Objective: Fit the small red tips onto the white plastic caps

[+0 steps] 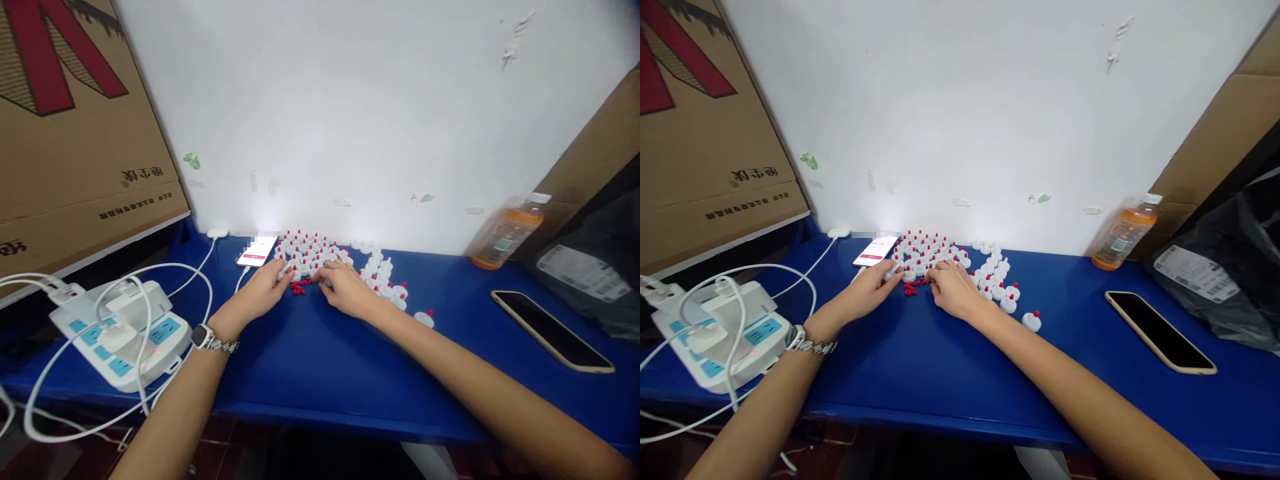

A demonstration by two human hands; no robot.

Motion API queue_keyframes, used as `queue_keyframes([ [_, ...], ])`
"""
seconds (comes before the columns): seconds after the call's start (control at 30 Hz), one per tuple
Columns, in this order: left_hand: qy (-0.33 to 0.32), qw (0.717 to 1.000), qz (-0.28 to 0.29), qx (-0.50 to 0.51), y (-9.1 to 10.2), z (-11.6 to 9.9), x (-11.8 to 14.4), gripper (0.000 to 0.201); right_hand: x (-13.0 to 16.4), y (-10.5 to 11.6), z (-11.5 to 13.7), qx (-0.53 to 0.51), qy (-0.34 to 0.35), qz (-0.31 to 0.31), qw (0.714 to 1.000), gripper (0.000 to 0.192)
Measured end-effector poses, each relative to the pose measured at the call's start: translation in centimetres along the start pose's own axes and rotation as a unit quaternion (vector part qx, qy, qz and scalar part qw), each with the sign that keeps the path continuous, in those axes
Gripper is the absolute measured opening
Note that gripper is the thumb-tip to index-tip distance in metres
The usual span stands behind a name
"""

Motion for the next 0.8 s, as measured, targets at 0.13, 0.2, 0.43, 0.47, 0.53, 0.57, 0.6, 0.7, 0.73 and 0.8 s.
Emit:
queue_keyframes([
  [0.13,-0.001,0.999,0.038,0.026,-0.9,0.2,0.2,0.021,-1.3,-1.0,1.5,0.185,0.010,0.032,0.982,0.016],
  [0.2,-0.009,0.999,0.036,0.028,-1.1,0.0,0.3,0.020,-2.0,-1.4,1.6,0.211,0.003,0.041,0.977,0.017],
  [0.43,-0.019,0.998,0.057,0.022,-1.4,-0.7,0.1,0.020,-1.4,-1.1,0.5,0.178,0.005,0.034,0.983,0.012],
  [0.47,-0.021,0.998,0.056,0.022,-1.4,-0.8,0.1,0.021,-1.0,-0.7,0.5,0.159,0.009,0.023,0.987,0.011],
  [0.53,-0.029,0.998,0.050,0.027,-1.4,-1.4,0.1,0.022,0.0,0.4,0.4,0.081,0.012,-0.023,0.996,0.010],
  [0.57,-0.035,0.998,0.047,0.031,-1.5,-1.7,0.1,0.022,0.5,1.1,0.2,0.015,0.010,-0.056,0.998,0.010],
  [0.6,-0.042,0.997,0.046,0.036,-1.7,-2.1,0.2,0.021,1.0,1.7,-0.3,-0.066,0.004,-0.090,0.994,0.009],
  [0.7,-0.060,0.995,0.053,0.053,-2.8,-3.3,0.3,0.030,2.3,1.8,-1.8,-0.305,-0.019,-0.156,0.939,0.019],
  [0.73,-0.066,0.994,0.058,0.058,-3.2,-3.6,0.3,0.036,2.4,1.3,-2.0,-0.356,-0.023,-0.158,0.921,0.023],
  [0.8,-0.080,0.993,0.063,0.067,-3.9,-4.2,0.4,0.048,2.4,0.4,-2.1,-0.412,-0.020,-0.152,0.898,0.026],
])
Point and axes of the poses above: each hand's wrist, its own x-axis away from the middle knuckle, its own y-axis out of the back of the hand, z = x × y, the point moved 9 cm from there along -x, towards the middle knuckle, and after that the axes turned 14 degrees about z, right-handed, at the moved point
